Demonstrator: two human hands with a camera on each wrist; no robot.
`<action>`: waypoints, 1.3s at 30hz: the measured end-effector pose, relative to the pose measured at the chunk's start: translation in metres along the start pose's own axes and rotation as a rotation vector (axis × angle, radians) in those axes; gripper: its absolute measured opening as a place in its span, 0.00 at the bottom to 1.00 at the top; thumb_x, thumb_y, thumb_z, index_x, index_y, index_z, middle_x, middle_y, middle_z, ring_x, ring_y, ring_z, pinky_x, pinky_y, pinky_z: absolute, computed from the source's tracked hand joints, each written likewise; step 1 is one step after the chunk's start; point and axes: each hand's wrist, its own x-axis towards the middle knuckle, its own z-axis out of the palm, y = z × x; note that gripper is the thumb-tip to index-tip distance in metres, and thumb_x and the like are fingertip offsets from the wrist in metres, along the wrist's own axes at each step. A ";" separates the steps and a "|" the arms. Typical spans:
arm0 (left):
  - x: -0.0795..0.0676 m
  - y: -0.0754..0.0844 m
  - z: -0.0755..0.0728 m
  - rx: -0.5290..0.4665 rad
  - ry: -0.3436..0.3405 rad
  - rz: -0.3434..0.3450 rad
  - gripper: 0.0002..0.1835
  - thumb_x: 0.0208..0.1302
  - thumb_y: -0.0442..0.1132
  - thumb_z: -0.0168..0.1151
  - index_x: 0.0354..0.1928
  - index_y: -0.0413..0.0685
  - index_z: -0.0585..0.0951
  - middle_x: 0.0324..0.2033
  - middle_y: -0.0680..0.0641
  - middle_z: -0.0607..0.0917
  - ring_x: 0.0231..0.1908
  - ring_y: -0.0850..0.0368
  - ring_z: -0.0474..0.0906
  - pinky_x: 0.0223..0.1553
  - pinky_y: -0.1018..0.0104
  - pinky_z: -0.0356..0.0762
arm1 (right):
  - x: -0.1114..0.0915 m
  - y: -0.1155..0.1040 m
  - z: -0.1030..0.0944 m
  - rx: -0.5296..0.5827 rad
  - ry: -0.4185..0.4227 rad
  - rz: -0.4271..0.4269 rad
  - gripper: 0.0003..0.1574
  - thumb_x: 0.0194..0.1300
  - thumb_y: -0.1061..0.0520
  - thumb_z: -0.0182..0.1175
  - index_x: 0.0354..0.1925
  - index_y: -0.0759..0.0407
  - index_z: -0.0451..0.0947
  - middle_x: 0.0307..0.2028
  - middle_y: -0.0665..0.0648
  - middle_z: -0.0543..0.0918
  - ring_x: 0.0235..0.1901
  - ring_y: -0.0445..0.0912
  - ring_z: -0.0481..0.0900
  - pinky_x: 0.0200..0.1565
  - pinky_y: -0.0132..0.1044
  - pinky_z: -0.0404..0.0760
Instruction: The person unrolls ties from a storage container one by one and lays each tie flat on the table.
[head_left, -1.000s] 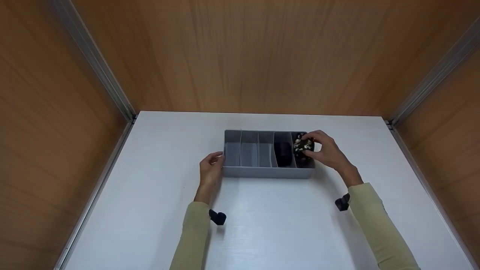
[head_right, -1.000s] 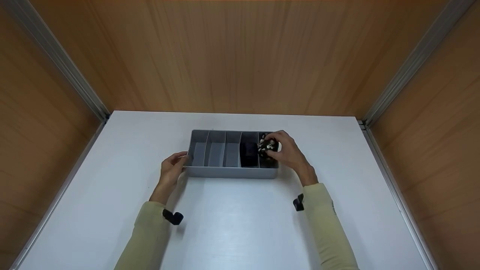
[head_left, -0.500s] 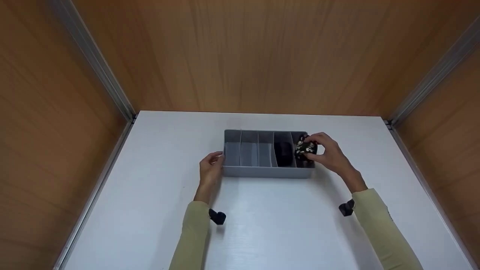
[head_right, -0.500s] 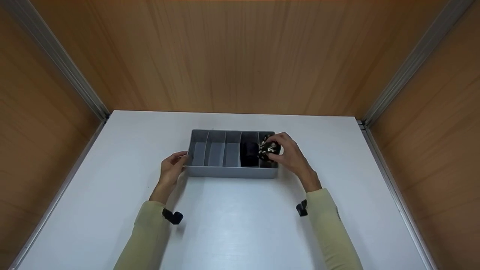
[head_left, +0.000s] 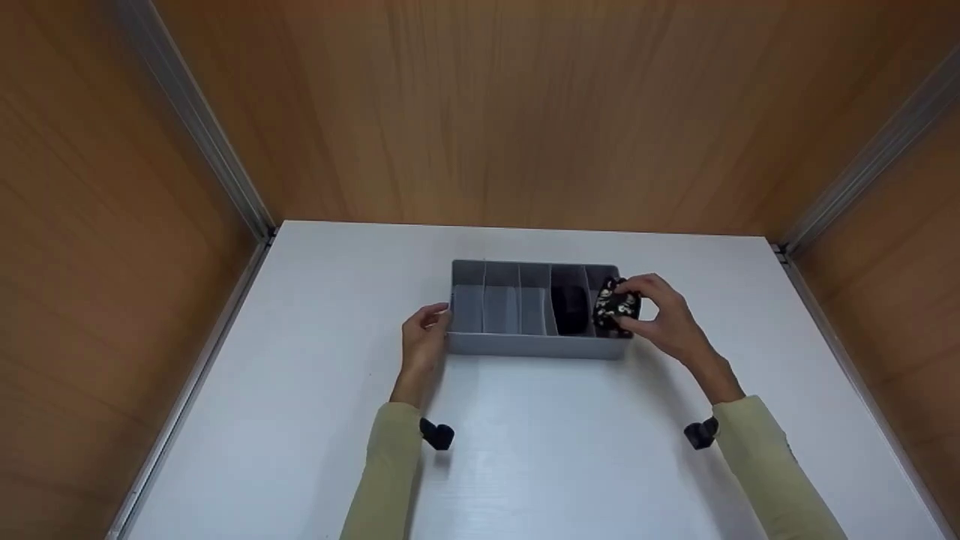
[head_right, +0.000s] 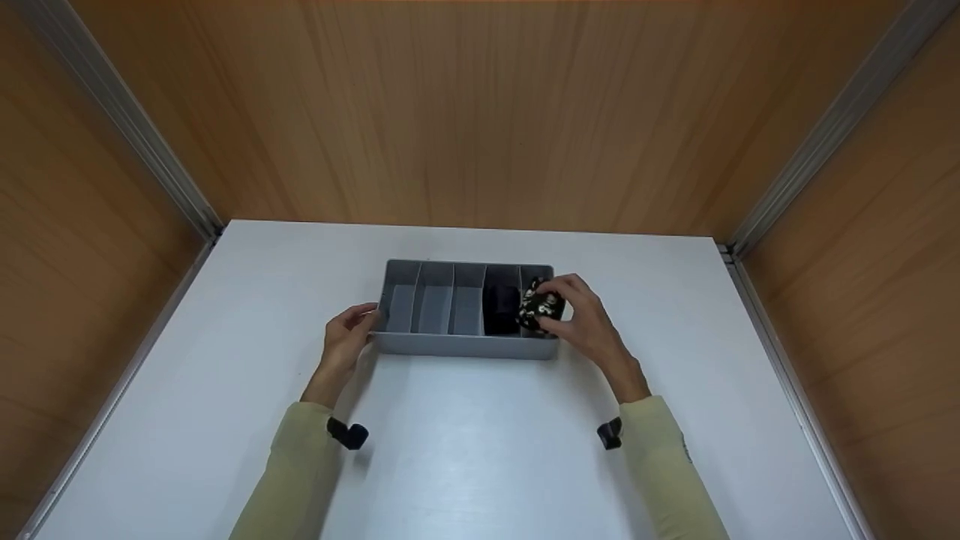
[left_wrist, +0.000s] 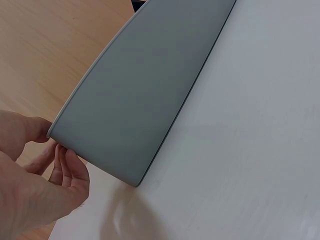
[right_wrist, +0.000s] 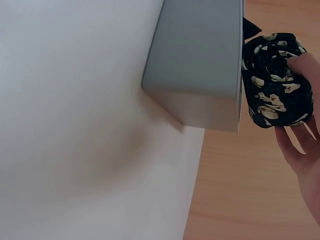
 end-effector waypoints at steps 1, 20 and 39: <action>0.000 0.000 0.001 -0.002 0.002 0.003 0.12 0.73 0.33 0.61 0.53 0.36 0.84 0.40 0.43 0.81 0.39 0.55 0.76 0.34 0.72 0.74 | -0.001 -0.001 0.000 0.001 0.005 -0.004 0.29 0.53 0.72 0.76 0.53 0.58 0.82 0.53 0.56 0.80 0.53 0.44 0.77 0.55 0.24 0.71; 0.001 0.001 0.001 0.003 -0.015 -0.009 0.12 0.74 0.34 0.61 0.55 0.37 0.83 0.42 0.43 0.81 0.40 0.56 0.76 0.35 0.71 0.74 | -0.014 -0.040 0.004 0.048 0.050 -0.027 0.30 0.48 0.78 0.75 0.50 0.66 0.82 0.51 0.63 0.81 0.51 0.49 0.78 0.56 0.25 0.73; -0.002 0.001 0.003 0.012 -0.015 -0.017 0.13 0.74 0.35 0.61 0.55 0.39 0.83 0.44 0.43 0.82 0.43 0.55 0.77 0.40 0.69 0.77 | -0.023 -0.045 0.018 0.097 -0.017 -0.088 0.31 0.49 0.75 0.76 0.52 0.59 0.83 0.52 0.60 0.81 0.52 0.48 0.78 0.56 0.25 0.72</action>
